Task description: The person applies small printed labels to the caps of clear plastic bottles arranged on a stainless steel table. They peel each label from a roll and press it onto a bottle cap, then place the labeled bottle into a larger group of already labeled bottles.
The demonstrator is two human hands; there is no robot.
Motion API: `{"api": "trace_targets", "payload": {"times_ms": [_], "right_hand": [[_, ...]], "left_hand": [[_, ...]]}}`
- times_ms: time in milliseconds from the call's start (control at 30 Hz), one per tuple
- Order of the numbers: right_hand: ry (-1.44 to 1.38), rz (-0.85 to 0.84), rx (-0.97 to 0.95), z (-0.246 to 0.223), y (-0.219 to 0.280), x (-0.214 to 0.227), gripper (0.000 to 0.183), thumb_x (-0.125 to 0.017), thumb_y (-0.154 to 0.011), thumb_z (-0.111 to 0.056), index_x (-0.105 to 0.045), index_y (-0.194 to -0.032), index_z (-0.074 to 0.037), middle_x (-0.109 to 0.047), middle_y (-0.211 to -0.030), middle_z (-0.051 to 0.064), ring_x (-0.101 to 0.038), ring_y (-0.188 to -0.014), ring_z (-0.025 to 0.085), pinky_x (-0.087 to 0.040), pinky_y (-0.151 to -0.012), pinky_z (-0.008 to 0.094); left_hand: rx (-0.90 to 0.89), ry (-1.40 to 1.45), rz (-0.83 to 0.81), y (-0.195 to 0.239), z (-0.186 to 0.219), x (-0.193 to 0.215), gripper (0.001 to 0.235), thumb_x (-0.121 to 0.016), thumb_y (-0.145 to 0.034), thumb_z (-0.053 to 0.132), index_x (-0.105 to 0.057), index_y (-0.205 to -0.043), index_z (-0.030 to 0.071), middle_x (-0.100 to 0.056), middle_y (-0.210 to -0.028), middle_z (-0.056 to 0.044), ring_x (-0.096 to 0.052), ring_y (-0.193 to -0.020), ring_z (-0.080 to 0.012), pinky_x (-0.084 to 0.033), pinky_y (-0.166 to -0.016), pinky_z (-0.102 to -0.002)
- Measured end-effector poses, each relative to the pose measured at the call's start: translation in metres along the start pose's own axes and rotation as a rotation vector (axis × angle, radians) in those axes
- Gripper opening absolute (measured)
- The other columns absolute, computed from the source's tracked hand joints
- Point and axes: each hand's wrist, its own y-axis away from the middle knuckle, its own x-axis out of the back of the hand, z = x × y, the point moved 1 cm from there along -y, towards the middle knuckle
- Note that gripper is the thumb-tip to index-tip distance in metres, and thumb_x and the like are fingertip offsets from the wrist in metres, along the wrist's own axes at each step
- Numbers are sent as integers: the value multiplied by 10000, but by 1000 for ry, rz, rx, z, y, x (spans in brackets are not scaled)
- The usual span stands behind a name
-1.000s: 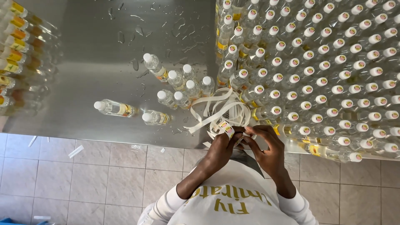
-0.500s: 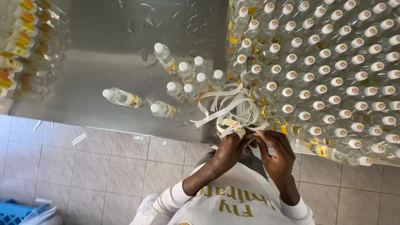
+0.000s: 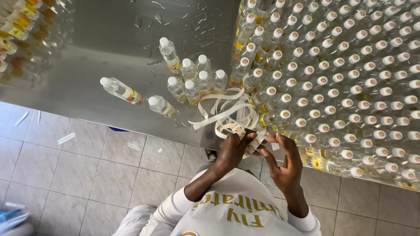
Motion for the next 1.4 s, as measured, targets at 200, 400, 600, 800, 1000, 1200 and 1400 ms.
{"api": "trace_targets", "payload": {"times_ms": [200, 400, 600, 800, 1000, 1200, 1400], "right_hand": [[219, -20, 181, 9, 15, 17, 750, -809, -884, 113, -523, -1575, 67, -691, -1210, 234, -730, -1091, 412, -606, -973, 533], [93, 9, 54, 0, 23, 42, 752, -803, -910, 95, -472, -1585, 90, -723, -1206, 222, -775, -1037, 381, -641, -903, 489], [18, -116, 6, 7, 52, 63, 886, -842, -881, -16, -401, -1647, 40, -684, -1319, 237, -757, -1129, 419, -634, -916, 522], [23, -26, 50, 5, 58, 79, 866, -846, -856, 87, -422, -1611, 100, -697, -1267, 235, -776, -1010, 370, -645, -897, 493], [20, 18, 3, -5, 55, 96, 846, -827, -897, 78, -398, -1626, 102, -658, -1276, 220, -780, -1002, 343, -616, -974, 524], [-53, 4, -39, -6, 63, 101, 849, -801, -908, 94, -379, -1645, 73, -655, -1280, 233, -794, -1007, 357, -627, -942, 518], [-68, -9, -49, -4, 72, 103, 803, -789, -918, 91, -413, -1628, 82, -669, -1270, 232, -803, -1001, 354, -621, -949, 499]], "left_hand": [[35, -154, -79, 21, 16, -32, 698, -647, -1093, 536, -652, -690, -33, -534, -525, -144, -413, -481, -217, -358, -505, -404], [-181, 23, -189, 52, 22, -52, 490, -571, -1160, 240, -564, -1543, -66, -606, -1573, -279, -670, -1255, -346, -585, -917, -478], [-244, 38, -143, 63, -9, -73, 442, -555, -1160, 148, -603, -1584, 31, -692, -1489, -209, -700, -1263, -306, -540, -1050, -471], [-183, 119, -207, 80, 13, -88, 449, -532, -1186, 235, -625, -1583, 46, -795, -1074, -176, -590, -912, -111, -563, -845, -354], [-180, 14, -245, 93, 29, -103, 357, -575, -1163, 191, -733, -1364, -59, -787, -1115, -272, -656, -931, -183, -570, -858, -460], [-153, -93, -183, 89, 0, -112, 329, -599, -1157, 213, -765, -1274, -46, -785, -958, -240, -702, -802, -210, -554, -744, -430], [-156, -271, -192, 92, 16, -108, 381, -547, -1174, 218, -751, -1120, -99, -816, -823, -217, -805, -701, -335, -577, -688, -406]]}}
